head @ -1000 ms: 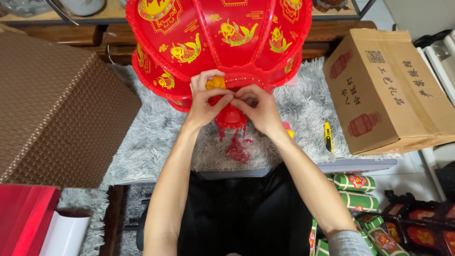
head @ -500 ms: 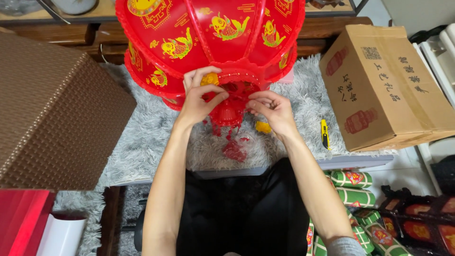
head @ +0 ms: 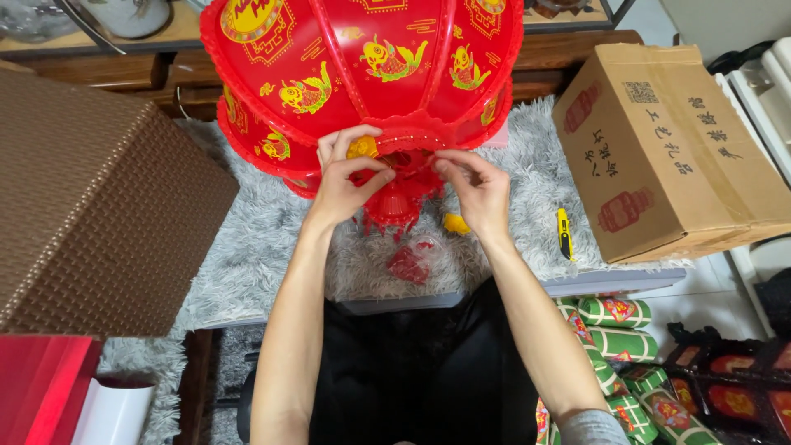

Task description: Assembling a traditional red lantern by attaching small decorative pieces to the bottom.

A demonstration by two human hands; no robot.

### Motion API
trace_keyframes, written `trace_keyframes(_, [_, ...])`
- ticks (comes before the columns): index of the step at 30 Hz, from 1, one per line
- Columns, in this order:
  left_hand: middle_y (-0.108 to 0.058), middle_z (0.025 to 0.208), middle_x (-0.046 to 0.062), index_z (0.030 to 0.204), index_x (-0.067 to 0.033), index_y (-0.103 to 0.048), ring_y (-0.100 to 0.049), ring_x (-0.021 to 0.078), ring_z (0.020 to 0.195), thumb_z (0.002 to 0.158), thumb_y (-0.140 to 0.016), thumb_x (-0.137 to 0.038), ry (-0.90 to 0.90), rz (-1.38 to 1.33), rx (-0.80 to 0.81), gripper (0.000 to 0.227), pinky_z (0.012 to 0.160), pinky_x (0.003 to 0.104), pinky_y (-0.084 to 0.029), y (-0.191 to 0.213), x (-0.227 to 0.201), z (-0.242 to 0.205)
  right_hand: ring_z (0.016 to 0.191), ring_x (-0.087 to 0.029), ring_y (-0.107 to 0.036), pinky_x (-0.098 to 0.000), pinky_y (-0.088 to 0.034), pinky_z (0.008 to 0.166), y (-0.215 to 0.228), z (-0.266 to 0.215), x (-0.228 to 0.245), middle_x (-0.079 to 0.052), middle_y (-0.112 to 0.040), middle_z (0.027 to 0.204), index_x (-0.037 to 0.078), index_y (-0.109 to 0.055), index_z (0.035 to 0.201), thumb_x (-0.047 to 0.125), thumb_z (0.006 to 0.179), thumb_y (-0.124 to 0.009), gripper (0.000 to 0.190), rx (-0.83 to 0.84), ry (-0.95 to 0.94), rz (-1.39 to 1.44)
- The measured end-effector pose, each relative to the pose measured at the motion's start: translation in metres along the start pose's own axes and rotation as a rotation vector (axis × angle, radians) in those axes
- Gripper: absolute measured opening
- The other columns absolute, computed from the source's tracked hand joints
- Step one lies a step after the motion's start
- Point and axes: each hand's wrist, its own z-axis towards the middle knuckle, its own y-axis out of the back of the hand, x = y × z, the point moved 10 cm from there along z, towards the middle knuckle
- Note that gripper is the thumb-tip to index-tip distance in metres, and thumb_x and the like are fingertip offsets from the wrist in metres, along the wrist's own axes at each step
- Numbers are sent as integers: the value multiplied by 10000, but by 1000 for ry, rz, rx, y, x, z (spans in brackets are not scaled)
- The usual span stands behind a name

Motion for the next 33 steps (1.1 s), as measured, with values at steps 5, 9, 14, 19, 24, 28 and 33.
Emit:
trace_keyframes(5, [-558, 1373, -58, 893, -249, -785, -356, 227, 1254, 893, -839, -337, -11, -1, 1, 103, 1109, 399, -224, 0, -2, -2, 1042, -180, -717, -308, -585, 906, -12, 8, 24, -116, -772, 1086, 100, -793, 1108, 54, 974, -755, 147, 10, 125, -30])
trace_keyframes(9, [-573, 1360, -57, 941, -256, -750, -370, 216, 1243, 894, -819, -331, 3, -30, 2, 113, 1100, 391, -221, 1, -1, -2, 1051, -192, -704, -368, -570, 925, -29, 20, 25, -104, -759, 1055, 97, -787, 1144, 53, 999, -724, 164, 130, 211, -55])
trace_keyframes(14, [-613, 1311, -63, 1026, -230, -657, -413, 213, 1222, 908, -811, -301, 34, -60, -33, 206, 1077, 382, -254, 0, 12, -5, 1008, -286, -714, -436, -556, 915, -40, 28, 42, -128, -737, 1023, 92, -791, 1133, 41, 992, -721, 166, 254, 320, -173])
trace_keyframes(19, [-626, 1285, -85, 1088, -253, -691, -416, 186, 1204, 920, -814, -270, 30, -21, -76, 209, 1076, 361, -268, 1, 1, -2, 956, -303, -704, -445, -552, 883, -46, 29, 51, -140, -709, 988, 81, -794, 1127, 32, 973, -742, 170, 292, 377, -250])
trace_keyframes(24, [-617, 1258, -84, 1191, -291, -733, -413, 178, 1196, 933, -812, -301, 34, -1, -110, 270, 1065, 341, -269, 0, 3, 0, 798, -202, -723, -347, -593, 759, -39, 31, 39, -83, -746, 849, 73, -775, 1069, -3, 853, -847, 240, 212, 284, -251])
trace_keyframes(28, [-605, 1253, -85, 1212, -308, -749, -399, 176, 1206, 942, -808, -312, 24, 30, -109, 277, 1078, 339, -264, 1, -3, -1, 775, -197, -736, -312, -591, 716, -40, 31, 53, -78, -752, 815, 119, -807, 976, 28, 846, -868, 170, 223, 327, -289])
trace_keyframes(33, [-614, 1227, -83, 1198, -295, -751, -421, 191, 1194, 919, -826, -274, 12, 59, -125, 290, 1064, 358, -299, 1, -2, 0, 928, -322, -743, -421, -593, 822, -50, 26, 70, -116, -765, 995, 83, -799, 1072, -27, 954, -737, 172, 308, 434, -306])
